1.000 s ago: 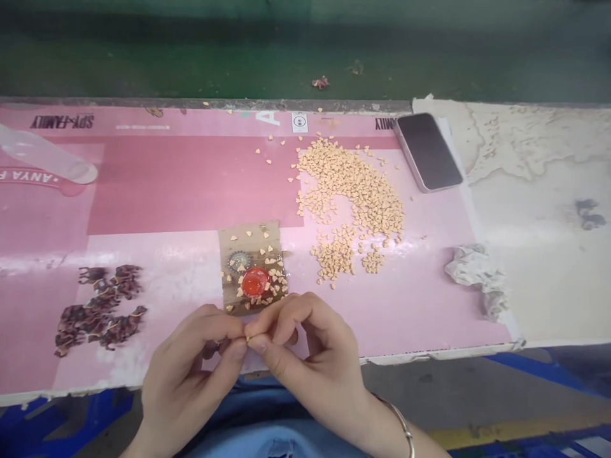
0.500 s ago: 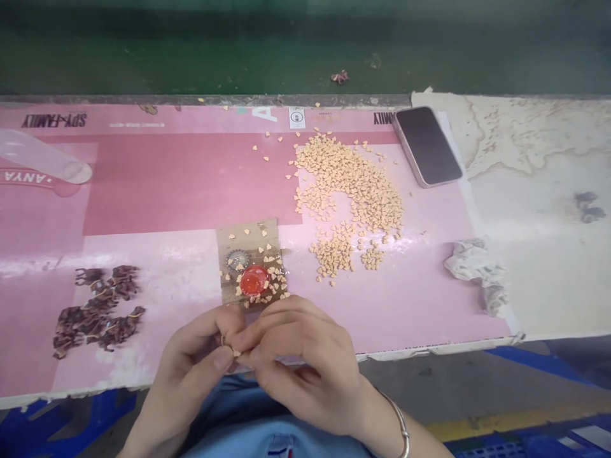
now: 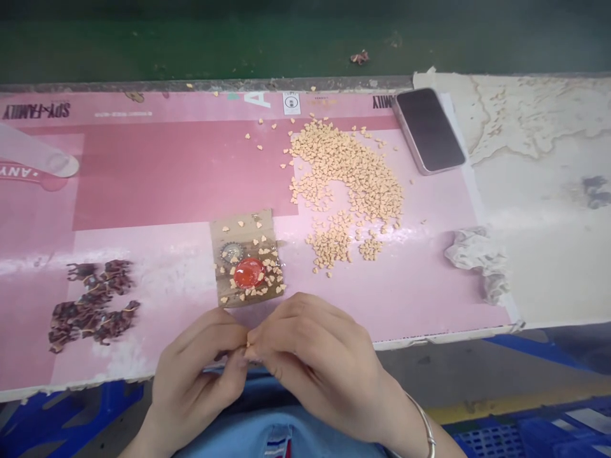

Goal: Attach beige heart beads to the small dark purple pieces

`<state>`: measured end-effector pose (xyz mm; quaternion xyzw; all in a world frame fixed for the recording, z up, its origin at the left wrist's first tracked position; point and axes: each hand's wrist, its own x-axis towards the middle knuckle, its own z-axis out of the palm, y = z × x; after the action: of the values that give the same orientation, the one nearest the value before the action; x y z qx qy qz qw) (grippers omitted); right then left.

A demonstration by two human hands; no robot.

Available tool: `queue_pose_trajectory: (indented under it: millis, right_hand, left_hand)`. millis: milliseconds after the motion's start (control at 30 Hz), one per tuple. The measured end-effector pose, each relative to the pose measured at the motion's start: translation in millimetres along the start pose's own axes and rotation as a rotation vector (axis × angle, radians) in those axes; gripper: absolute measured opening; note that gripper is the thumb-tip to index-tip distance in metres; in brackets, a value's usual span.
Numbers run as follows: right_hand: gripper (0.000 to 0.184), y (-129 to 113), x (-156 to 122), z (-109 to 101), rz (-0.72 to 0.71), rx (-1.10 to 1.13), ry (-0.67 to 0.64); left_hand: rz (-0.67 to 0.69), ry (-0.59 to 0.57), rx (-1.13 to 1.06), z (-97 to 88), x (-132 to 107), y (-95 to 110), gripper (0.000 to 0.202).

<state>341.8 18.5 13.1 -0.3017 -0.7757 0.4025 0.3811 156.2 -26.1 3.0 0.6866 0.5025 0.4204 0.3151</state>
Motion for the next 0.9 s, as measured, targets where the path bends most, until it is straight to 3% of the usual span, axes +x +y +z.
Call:
queue_pose_trajectory:
  millis: [233, 467, 633, 767, 900]
  right_hand:
    - [0.029, 0, 1, 9, 0.039, -0.007, 0.124]
    - [0.027, -2, 7, 12, 0.048, -0.122, 0.081]
    - [0.028, 3, 14, 11, 0.029, -0.15, 0.058]
    - [0.028, 12, 19, 5, -0.004, -0.305, 0.053]
    - [0.023, 21, 16, 2, -0.058, -0.449, -0.033]
  left_hand:
    - [0.01, 0.032, 0.056, 1.6, 1, -2, 0.014]
    - [0.057, -0.005, 0.201, -0.3, -1, -6, 0.015]
    - [0.014, -0.004, 0.204, -2.7, -4, -9, 0.014]
    - [-0.036, 0.065, 0.236, -11.0, -11, -15, 0.022]
    - [-0.08, 0.167, 0.243, -20.3, -22, -21, 0.038]
